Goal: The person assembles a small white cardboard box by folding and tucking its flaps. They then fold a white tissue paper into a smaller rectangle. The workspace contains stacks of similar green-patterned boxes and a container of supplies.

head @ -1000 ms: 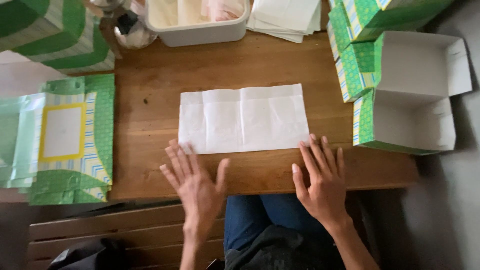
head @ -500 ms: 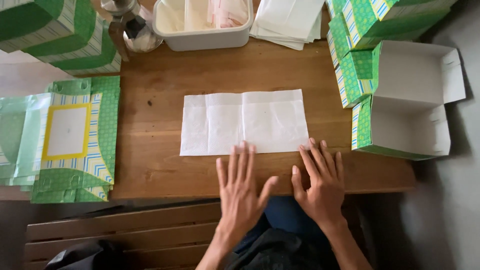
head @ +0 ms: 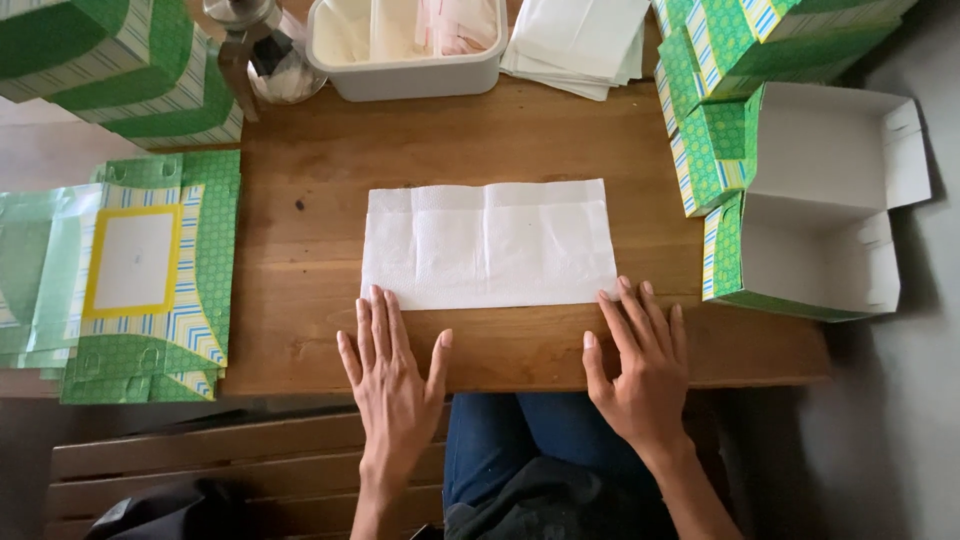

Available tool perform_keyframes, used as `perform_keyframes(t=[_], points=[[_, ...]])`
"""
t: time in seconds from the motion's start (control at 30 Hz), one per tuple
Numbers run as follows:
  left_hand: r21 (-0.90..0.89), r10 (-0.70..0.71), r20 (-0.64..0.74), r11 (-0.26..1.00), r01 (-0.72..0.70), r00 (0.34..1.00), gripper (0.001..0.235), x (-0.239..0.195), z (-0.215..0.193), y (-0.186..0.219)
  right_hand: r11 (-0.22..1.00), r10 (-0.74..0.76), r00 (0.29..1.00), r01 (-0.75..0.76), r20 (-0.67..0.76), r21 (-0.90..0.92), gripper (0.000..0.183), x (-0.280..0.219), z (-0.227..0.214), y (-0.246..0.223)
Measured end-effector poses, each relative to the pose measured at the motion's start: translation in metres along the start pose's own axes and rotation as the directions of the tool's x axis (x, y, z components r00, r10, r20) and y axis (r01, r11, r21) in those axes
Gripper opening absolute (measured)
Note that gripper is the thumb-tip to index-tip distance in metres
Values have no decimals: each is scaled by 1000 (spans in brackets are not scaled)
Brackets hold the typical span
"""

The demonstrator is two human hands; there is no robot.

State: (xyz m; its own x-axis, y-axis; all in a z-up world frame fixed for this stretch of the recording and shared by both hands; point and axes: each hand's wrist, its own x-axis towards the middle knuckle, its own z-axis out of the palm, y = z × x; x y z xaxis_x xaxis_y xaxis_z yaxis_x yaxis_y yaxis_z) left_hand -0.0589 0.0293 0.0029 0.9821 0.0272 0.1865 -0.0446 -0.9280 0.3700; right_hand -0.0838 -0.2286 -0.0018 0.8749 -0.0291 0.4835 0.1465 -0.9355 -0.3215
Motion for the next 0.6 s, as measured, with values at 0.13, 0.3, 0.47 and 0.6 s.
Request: perform_keyframes(t=[0.13,0.3,0.47,0.6], points=[[16,6,25,1000,-6,1000,84,5,-1,-5,997,16,997,-21,71,74,42,5,-8,2],[-9,54,20,999,-54,998,79,11,-5,-13,996,-45,999,43,27,82,32,34,-11,2],[-30,70,-14,997,-70,997,74,20,-10,-16,976,-189,974,172,128,131,35,69,1,4],[-29,78,11,997,-78,997,73,34,-10,-23,976,-213,952,199,219,85,35,69,15,8]])
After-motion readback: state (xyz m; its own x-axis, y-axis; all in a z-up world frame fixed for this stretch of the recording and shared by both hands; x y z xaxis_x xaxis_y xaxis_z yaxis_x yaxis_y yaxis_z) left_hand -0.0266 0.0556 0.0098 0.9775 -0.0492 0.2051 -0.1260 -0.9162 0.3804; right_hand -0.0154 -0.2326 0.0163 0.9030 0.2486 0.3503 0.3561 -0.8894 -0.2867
